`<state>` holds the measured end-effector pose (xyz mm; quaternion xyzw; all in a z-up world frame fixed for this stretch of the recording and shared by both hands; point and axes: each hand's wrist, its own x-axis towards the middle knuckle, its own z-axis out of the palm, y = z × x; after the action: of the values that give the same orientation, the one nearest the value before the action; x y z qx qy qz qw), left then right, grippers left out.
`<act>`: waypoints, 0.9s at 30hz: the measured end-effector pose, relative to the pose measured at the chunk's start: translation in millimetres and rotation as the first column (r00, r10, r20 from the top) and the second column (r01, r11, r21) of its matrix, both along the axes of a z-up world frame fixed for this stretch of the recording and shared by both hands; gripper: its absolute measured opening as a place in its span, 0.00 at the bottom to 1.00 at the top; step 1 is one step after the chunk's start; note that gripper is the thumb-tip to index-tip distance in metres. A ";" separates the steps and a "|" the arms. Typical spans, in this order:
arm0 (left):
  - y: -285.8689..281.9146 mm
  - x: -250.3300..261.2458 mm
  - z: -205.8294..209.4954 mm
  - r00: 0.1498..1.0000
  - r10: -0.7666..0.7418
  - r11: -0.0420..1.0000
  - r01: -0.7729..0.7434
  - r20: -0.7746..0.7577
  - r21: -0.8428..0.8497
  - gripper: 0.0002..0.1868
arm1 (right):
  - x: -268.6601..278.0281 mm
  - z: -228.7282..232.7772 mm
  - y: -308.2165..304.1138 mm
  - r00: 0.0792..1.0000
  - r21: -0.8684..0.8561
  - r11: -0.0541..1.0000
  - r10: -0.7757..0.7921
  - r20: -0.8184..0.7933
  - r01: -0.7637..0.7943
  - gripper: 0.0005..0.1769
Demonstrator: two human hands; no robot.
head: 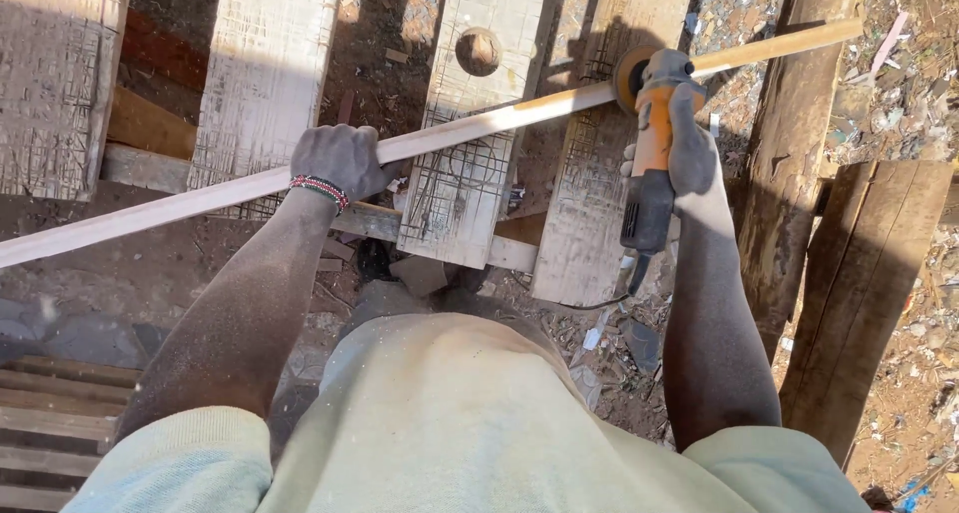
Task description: Sanding a thin strip of wood using an angle grinder with a sanding attachment on a pallet workbench.
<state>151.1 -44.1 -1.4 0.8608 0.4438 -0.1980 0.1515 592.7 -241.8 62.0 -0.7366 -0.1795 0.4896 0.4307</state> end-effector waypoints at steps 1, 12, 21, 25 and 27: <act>1.8 2.2 -0.1 1.000 0.006 1.000 -0.006 0.002 0.003 0.37 | -17.2 5.1 6.9 1.000 0.003 1.000 0.006 0.002 -0.006 0.43; 2.1 2.0 1.7 1.000 0.010 0.999 -0.010 -0.007 -0.030 0.37 | -186.7 -4.0 18.7 0.944 -0.080 0.947 0.318 0.084 -0.312 0.43; 0.8 -0.7 -6.6 0.999 0.026 1.000 -0.026 0.030 0.005 0.35 | -134.3 -11.4 0.4 0.976 -0.128 0.970 0.213 0.036 -0.207 0.38; 1.3 -1.5 -11.0 1.000 0.005 1.000 -0.005 0.031 -0.001 0.36 | -65.9 6.7 -3.7 0.994 -0.118 0.990 0.086 0.068 -0.077 0.47; 1.3 -3.2 -22.3 0.999 0.008 0.999 -0.010 0.049 0.036 0.32 | -22.9 4.5 -9.8 1.000 -0.028 1.000 0.012 0.014 -0.012 0.45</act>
<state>147.9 -42.8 -23.7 0.8659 0.4474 -0.1680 0.1476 569.9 -251.6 66.5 -0.7450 -0.1802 0.4893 0.4160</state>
